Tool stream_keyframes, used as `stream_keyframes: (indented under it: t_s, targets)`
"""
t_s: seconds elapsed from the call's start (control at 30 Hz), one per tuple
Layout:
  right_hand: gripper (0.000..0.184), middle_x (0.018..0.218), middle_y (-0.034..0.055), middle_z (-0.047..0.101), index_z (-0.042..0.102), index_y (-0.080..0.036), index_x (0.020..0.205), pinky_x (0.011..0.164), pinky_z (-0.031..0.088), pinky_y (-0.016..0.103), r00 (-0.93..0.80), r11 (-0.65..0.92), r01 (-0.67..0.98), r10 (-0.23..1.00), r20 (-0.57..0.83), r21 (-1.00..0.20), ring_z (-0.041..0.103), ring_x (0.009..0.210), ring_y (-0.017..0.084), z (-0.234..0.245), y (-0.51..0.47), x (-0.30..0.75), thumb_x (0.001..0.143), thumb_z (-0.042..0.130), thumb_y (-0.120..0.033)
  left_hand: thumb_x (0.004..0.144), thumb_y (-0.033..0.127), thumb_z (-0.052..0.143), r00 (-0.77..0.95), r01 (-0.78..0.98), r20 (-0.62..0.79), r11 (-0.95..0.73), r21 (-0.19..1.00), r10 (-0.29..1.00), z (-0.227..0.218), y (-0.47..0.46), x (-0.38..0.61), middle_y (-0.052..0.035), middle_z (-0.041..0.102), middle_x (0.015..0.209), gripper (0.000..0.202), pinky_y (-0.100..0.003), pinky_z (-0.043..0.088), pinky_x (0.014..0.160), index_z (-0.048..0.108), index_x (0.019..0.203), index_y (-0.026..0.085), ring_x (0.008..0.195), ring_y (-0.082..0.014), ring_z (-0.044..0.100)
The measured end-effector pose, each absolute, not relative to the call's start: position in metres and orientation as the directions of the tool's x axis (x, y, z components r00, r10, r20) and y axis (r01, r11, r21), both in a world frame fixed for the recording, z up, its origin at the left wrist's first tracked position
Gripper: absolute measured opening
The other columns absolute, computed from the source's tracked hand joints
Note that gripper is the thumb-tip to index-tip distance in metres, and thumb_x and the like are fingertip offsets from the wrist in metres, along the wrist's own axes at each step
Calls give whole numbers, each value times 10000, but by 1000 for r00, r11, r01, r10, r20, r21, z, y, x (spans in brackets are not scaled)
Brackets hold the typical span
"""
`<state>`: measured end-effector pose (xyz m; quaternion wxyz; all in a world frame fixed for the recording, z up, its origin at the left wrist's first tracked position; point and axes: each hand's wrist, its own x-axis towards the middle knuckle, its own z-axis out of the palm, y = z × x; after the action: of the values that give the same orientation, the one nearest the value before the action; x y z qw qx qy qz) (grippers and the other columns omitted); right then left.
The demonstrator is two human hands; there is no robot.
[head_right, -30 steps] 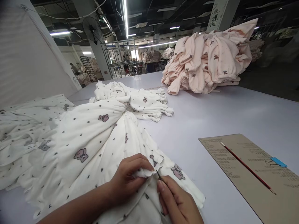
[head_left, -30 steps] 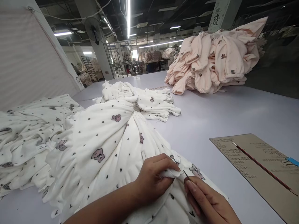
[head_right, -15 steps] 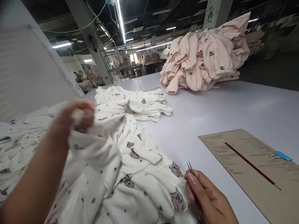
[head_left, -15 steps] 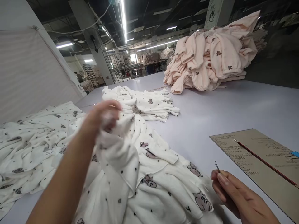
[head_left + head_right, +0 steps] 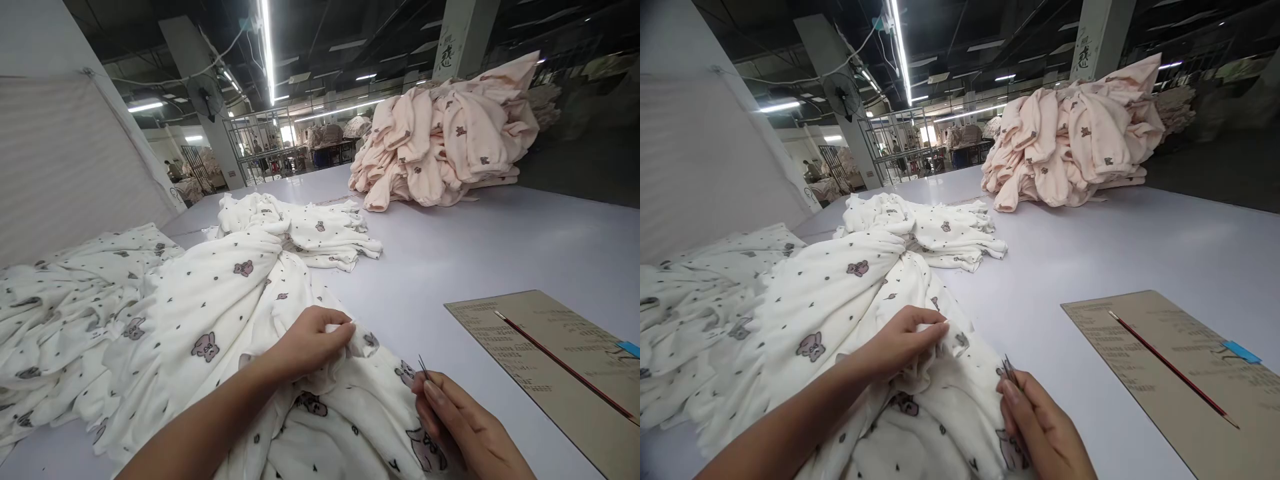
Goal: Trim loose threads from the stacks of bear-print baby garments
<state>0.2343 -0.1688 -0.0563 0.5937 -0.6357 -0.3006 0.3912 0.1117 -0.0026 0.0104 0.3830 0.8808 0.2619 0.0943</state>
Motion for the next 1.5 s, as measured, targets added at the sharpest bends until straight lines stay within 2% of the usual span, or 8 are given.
stream_keyframes:
  t_s: [0.13, 0.33, 0.5, 0.67, 0.87, 1.13, 1.3, 1.5]
  targets:
    - [325, 636, -56, 433, 467, -237, 712, 495, 340, 187, 561, -38, -4, 827, -34, -999, 377, 547, 110, -47, -138, 212, 770, 553, -545, 842, 318, 489, 817, 169, 60, -338, 926, 573, 17, -13, 97, -9, 556, 645, 281, -211, 400, 644, 589, 658, 131, 669, -135, 523]
    - [254, 663, -61, 425, 468, -253, 835, 563, 368, 206, 493, 39, 29, 869, 48, -999, 411, 608, 123, -40, -111, 195, 821, 523, -500, 885, 368, 446, 697, 65, 172, -300, 952, 696, 2, -11, 92, 20, 452, 670, 290, -211, 359, 622, 470, 685, 159, 654, -107, 426]
    - [218, 738, -45, 524, 529, -249, 871, 596, 392, 192, 493, 49, 48, 867, 66, -998, 481, 667, 122, -31, -109, 203, 824, 532, -462, 760, 376, 611, 791, 108, -122, 58, 992, 600, 4, 0, 85, 46, 440, 635, 254, -186, 331, 514, 474, 796, 165, 550, -79, 395]
    - [208, 816, -15, 585, 545, -248, 913, 631, 421, 214, 556, 7, 121, 828, 73, -993, 541, 721, 149, -32, -112, 203, 822, 538, -435, 710, 301, 669, 843, 150, -189, 117, 982, 505, -1, 1, 82, 26, 484, 645, 238, -174, 357, 521, 538, 807, 127, 553, -67, 431]
    - [123, 963, 32, 543, 606, -275, 945, 622, 436, 244, 436, 207, 574, 742, 510, -792, 550, 741, 151, -41, -118, 200, 851, 548, -329, 731, 279, 650, 820, 48, -70, 54, 997, 568, -11, -7, 88, -22, 567, 730, 190, -226, 409, 648, 560, 787, 121, 685, -120, 517]
    - [215, 653, -45, 527, 516, -247, 731, 542, 435, 171, 479, 66, 506, 808, 344, -860, 552, 600, 120, -30, -121, 208, 894, 468, -379, 750, 296, 635, 784, 60, 1, -76, 995, 621, -16, -16, 88, 35, 470, 577, 178, -191, 312, 506, 572, 761, 130, 527, -74, 380]
    - [150, 795, -37, 594, 527, -268, 864, 640, 463, 156, 494, 54, 483, 807, 323, -874, 596, 733, 132, -43, -135, 208, 873, 485, -412, 753, 272, 618, 708, 31, 40, -87, 996, 706, -14, -21, 89, 13, 513, 635, 153, -202, 361, 565, 559, 742, 131, 595, -95, 429]
    - [256, 734, -38, 519, 501, -249, 771, 643, 397, 216, 437, -44, 443, 883, 172, -896, 527, 682, 137, -50, -136, 199, 898, 422, -457, 766, 224, 598, 701, 24, 123, -196, 980, 703, -14, -24, 89, 0, 557, 685, 95, -214, 404, 647, 571, 742, 136, 653, -110, 486]
